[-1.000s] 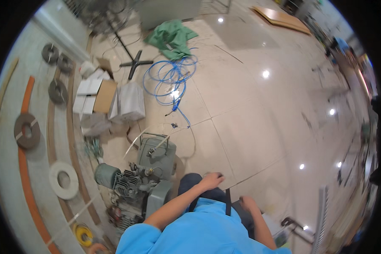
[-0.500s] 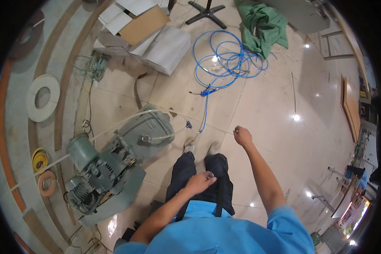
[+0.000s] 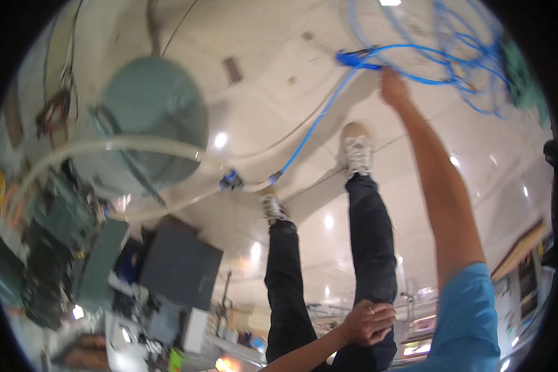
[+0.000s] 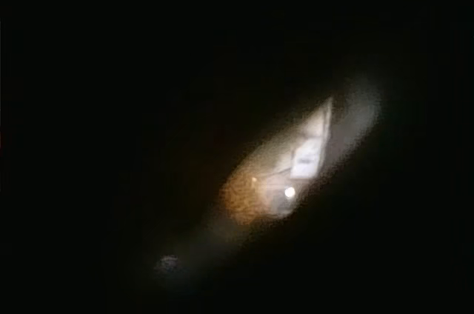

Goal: The person handles a large wooden panel, places it on a conveyor, and uses a blue air nozzle to blow dust off the panel and the machine surface. They then move to a control station, write on a clipboard, and return to the machine to continue cleaning with the air nozzle.

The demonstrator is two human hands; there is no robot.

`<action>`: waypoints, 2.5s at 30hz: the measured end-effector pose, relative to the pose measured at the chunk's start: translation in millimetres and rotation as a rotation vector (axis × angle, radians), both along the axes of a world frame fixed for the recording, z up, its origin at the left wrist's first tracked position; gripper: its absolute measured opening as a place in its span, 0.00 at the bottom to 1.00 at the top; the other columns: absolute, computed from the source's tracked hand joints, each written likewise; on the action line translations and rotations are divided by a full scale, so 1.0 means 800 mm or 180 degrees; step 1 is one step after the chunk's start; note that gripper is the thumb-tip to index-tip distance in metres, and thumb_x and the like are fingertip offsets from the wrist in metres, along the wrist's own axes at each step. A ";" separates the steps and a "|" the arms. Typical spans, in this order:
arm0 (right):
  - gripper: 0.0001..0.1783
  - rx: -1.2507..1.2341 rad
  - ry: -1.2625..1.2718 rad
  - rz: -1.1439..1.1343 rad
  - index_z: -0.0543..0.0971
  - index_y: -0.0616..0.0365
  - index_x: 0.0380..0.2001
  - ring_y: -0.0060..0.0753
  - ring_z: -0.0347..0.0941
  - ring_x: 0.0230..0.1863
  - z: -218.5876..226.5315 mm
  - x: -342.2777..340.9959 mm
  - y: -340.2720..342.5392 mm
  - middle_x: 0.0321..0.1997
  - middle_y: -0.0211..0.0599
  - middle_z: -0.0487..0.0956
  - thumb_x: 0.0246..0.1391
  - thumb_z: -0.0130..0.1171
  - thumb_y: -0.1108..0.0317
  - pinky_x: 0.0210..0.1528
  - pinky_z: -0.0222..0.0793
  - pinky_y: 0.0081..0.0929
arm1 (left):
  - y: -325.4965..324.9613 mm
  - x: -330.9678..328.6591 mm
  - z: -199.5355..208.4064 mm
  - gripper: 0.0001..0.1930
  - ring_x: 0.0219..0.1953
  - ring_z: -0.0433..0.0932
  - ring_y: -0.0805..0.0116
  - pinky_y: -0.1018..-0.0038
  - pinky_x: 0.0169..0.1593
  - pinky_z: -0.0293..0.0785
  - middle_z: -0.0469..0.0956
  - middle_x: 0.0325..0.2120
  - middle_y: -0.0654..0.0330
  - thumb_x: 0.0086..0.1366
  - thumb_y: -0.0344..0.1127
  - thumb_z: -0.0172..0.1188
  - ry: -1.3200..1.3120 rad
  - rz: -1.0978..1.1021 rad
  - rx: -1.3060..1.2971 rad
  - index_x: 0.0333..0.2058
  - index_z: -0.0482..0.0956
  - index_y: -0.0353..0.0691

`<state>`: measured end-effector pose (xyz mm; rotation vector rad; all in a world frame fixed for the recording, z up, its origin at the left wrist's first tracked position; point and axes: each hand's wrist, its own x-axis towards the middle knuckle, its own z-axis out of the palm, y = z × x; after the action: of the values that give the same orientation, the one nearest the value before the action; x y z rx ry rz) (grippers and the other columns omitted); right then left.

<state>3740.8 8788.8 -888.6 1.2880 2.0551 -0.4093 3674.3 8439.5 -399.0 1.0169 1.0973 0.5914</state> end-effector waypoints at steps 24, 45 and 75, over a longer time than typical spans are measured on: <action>0.33 -0.3342 0.0881 0.0218 0.66 0.59 0.66 0.47 0.83 0.39 0.587 -0.151 -0.383 0.55 0.54 0.79 0.56 0.59 0.70 0.37 0.78 0.37 | -0.222 0.003 0.116 0.22 0.49 0.82 0.54 0.64 0.52 0.76 0.83 0.46 0.52 0.69 0.52 0.59 -0.0010 0.3811 -0.2331 0.49 0.80 0.39; 0.22 -0.4600 -0.0659 -0.2297 0.71 0.51 0.44 0.24 0.68 0.14 0.863 -0.413 -0.640 0.29 0.35 0.78 0.68 0.52 0.43 0.13 0.60 0.25 | -0.412 -0.349 0.168 0.36 0.55 0.77 0.43 0.57 0.61 0.71 0.79 0.48 0.42 0.73 0.63 0.47 -0.0431 0.5822 -0.1431 0.63 0.63 0.35; 0.18 -0.3398 0.1716 0.0004 0.68 0.49 0.41 0.17 0.57 0.10 1.098 -1.233 -0.693 0.27 0.32 0.78 0.69 0.53 0.46 0.10 0.51 0.21 | -0.638 -0.717 0.377 0.23 0.49 0.83 0.54 0.63 0.53 0.77 0.83 0.46 0.45 0.71 0.48 0.57 0.0958 0.6476 -0.1799 0.54 0.77 0.35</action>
<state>2754.8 8234.1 -9.9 0.5234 1.7233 -1.7053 3101.0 7929.4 -97.7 -0.9104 2.1865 1.5350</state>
